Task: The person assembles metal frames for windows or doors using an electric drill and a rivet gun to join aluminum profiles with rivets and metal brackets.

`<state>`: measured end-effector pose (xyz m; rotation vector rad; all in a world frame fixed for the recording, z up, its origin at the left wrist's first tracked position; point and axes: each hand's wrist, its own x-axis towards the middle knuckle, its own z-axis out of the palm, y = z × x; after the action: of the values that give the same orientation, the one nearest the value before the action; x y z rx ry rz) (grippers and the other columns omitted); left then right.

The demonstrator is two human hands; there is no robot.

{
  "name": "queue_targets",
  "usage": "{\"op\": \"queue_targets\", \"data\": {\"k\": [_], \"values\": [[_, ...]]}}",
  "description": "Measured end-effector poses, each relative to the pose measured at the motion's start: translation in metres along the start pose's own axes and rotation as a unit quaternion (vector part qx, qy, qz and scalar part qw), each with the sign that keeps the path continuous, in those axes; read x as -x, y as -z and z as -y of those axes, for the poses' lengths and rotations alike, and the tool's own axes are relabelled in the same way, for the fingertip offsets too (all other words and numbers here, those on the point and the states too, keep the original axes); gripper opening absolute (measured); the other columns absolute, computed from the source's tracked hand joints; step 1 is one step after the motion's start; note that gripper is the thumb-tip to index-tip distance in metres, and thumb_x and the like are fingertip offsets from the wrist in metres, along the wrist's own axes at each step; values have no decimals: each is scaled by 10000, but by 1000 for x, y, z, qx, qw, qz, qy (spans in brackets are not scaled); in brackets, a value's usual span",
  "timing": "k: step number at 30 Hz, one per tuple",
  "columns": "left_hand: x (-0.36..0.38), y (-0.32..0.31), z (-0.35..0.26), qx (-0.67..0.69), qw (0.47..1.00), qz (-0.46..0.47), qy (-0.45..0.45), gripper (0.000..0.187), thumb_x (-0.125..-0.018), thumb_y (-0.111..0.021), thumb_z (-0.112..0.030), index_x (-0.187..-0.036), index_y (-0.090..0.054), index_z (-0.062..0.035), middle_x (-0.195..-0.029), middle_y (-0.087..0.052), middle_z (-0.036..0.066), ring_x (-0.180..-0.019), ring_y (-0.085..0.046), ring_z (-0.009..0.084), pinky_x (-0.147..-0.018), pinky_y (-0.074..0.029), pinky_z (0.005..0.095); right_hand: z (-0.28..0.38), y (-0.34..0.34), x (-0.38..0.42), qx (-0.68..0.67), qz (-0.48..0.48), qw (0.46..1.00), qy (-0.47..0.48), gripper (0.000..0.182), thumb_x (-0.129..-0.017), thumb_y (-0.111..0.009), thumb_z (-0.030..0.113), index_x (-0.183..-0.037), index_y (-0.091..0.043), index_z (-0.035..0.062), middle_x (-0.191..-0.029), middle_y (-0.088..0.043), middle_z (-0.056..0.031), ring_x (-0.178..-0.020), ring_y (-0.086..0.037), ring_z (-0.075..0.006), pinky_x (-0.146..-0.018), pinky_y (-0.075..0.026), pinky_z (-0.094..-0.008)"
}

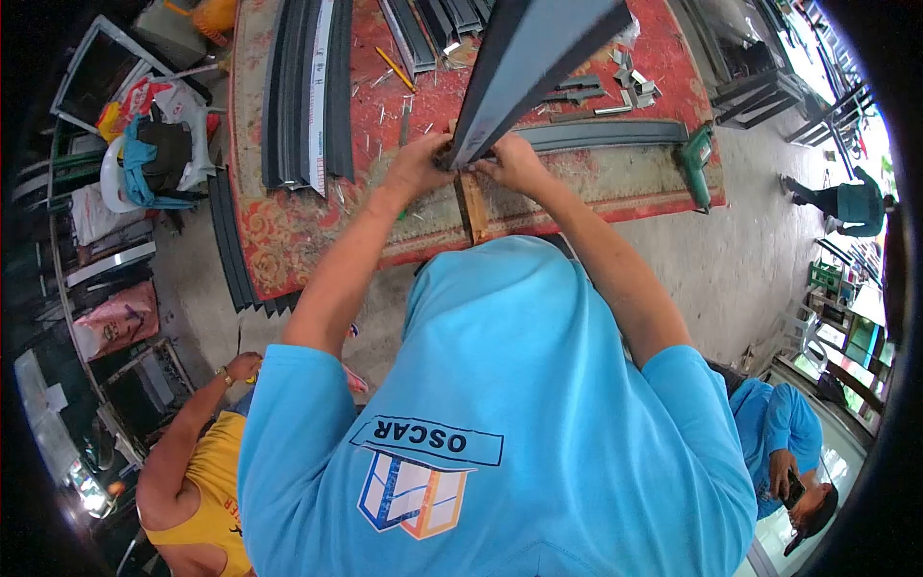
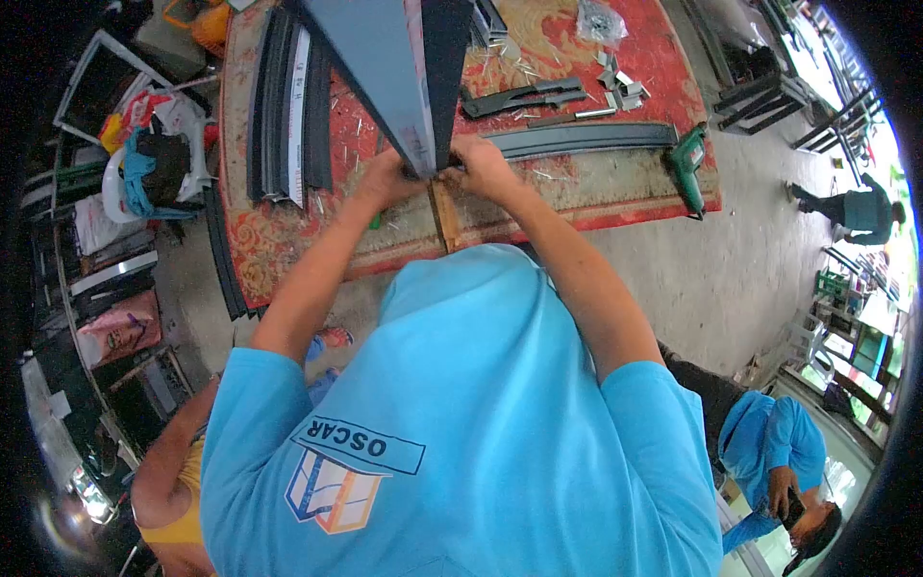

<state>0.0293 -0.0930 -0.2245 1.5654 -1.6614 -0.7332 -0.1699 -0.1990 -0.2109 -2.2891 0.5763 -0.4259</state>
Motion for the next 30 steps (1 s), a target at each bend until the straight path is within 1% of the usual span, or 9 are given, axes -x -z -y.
{"op": "queue_targets", "data": {"k": [6, 9, 15, 17, 21, 24, 27, 28, 30], "values": [[-2, -2, 12, -24, 1000, 6, -13, 615, -608, -828, -78, -1183, -610, -57, -1040, -663, 140, -980, -653, 292, -839, -524, 359, 1, 1, 0, 43, -21, 998, 47, 458, -713, -741, 133, -1139, -583, 80, -1091, -637, -179, -1020, -594, -383, -861, -486, -466], [0, 1, 6, -25, 1000, -5, -12, 607, -607, -828, -78, -1174, -614, -48, -1036, -670, 142, -967, -656, 291, -837, -525, 362, 1, 1, -3, 42, -7, 999, 32, 449, -708, -744, 136, -1124, -586, 77, -1100, -633, -186, -1034, -588, -388, -880, -483, -464], [6, 3, -5, -46, 998, -11, 31, 611, -603, -833, -70, -1172, -613, -48, -1034, -668, 141, -968, -653, 302, -827, -527, 373, -1, 3, -9, 73, 28, 997, -1, 466, -691, -769, 181, -1107, -590, 71, -1011, -653, -202, -963, -614, -395, -825, -500, -475], [6, 2, -7, -7, 999, -45, 16, 604, -602, -831, -53, -1165, -612, -47, -1017, -670, 138, -962, -651, 308, -831, -524, 376, -4, 3, -13, 99, 93, 990, -38, 643, -717, -743, 211, -1325, -535, 198, -1220, -607, -146, -1105, -575, -363, -910, -474, -448], [3, -5, 15, 11, 999, -45, -11, 608, -592, -827, -36, -1160, -611, -45, -1023, -666, 138, -975, -644, 313, -843, -518, 375, -17, -5, -16, 145, 133, 980, -21, 659, -721, -753, 267, -1336, -527, 202, -1223, -610, -136, -1116, -574, -352, -922, -463, -443], [6, -16, 35, 96, 994, -50, -18, 626, -584, -824, -27, -1170, -605, -54, -1053, -658, 141, -1005, -632, 321, -867, -510, 380, -24, -10, -17, 162, 134, 977, -12, 674, -728, -752, 326, -1347, -517, 203, -1210, -614, -126, -1116, -572, -339, -923, -455, -433], [8, -10, 19, 47, 998, -45, -15, 629, -592, -809, -19, -1183, -596, -50, -1078, -647, 144, -1031, -622, 323, -885, -501, 385, -15, -11, -16, 170, 70, 983, 0, 656, -720, -739, 374, -1317, -531, 198, -1092, -641, -106, -1041, -590, -315, -887, -447, -435], [11, -10, 16, 38, 997, -64, -16, 631, -598, -801, -17, -1192, -589, -49, -1091, -641, 144, -1040, -615, 327, -892, -497, 388, -11, -11, -18, 171, 79, 982, 6, 656, -720, -739, 374, -1317, -531, 198, -1092, -641, -106, -1041, -590, -315, -887, -447, -435], [16, -14, 12, 31, 995, -90, -13, 634, -604, -792, -14, -1201, -582, -49, -1104, -636, 143, -1050, -608, 330, -898, -494, 391, -2, -8, -21, 180, 43, 982, 31, 581, -705, -767, 398, -1226, -603, 200, -1099, -658, -137, -1029, -624, -331, -852, -503, -437]]}}
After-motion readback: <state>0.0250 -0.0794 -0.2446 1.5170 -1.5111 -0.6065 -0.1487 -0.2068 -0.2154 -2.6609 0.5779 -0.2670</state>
